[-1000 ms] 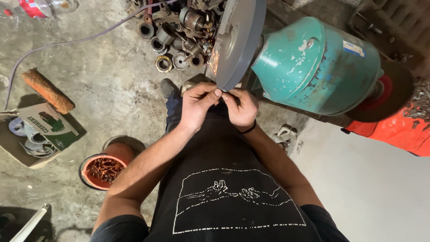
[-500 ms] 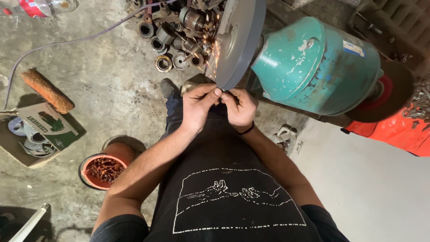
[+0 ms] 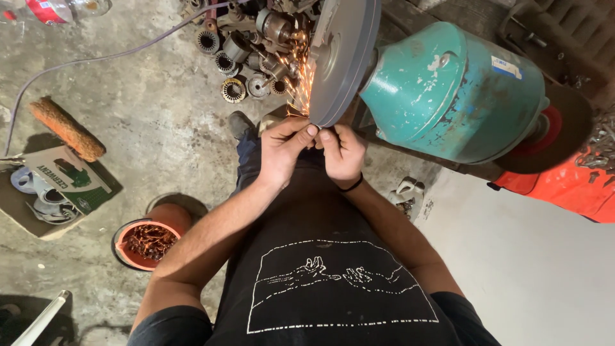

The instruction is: Clean and polish various small metal bolts and parts using a bench grinder wheel.

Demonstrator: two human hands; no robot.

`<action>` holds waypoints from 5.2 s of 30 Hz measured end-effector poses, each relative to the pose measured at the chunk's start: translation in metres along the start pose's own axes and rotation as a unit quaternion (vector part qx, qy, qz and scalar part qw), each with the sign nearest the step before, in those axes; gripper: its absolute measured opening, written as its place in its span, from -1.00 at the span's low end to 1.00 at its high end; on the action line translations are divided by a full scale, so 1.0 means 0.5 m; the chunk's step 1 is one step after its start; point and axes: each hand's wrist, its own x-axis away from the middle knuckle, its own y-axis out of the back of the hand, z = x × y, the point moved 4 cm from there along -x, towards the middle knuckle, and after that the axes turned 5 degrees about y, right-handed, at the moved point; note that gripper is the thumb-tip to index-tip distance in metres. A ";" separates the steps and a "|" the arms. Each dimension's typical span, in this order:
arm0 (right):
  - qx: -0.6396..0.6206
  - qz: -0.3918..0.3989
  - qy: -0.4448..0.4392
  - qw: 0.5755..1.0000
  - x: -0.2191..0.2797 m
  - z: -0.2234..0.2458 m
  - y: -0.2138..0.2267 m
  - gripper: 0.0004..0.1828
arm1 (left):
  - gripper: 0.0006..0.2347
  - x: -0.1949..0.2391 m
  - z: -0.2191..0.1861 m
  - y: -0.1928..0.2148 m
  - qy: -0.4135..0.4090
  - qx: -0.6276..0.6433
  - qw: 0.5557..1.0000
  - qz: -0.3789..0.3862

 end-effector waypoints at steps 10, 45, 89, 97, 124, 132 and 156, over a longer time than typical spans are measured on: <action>-0.013 0.017 -0.031 0.999 -0.005 0.007 0.000 -0.70 | -0.88 0.001 0.002 -0.001 -0.011 0.003 1.000 -0.006; -0.587 0.121 -0.456 0.658 0.041 -0.074 -0.019 -0.54 | -0.86 0.000 0.060 0.021 0.025 0.027 0.999 0.011; -0.048 0.014 -0.481 0.875 0.511 -0.770 0.010 -0.72 | -0.69 0.690 0.364 0.482 0.265 -0.233 0.899 -0.258; -0.019 0.138 -0.414 0.900 0.634 -0.603 0.165 -0.68 | -0.72 0.581 0.392 0.426 0.187 -0.343 0.915 -0.102; 0.297 -0.167 -0.053 0.939 0.308 -0.229 1.315 -0.75 | -0.71 0.350 0.725 -0.503 0.256 -0.545 0.783 0.155; 0.403 -0.081 -0.039 0.911 0.143 -0.256 1.333 -0.63 | -0.69 0.359 0.693 -0.685 0.111 -0.622 0.702 0.328; 0.463 -0.116 -0.048 0.878 0.152 -0.279 1.347 -0.75 | -0.69 0.209 0.575 -0.621 0.075 -0.541 0.798 0.254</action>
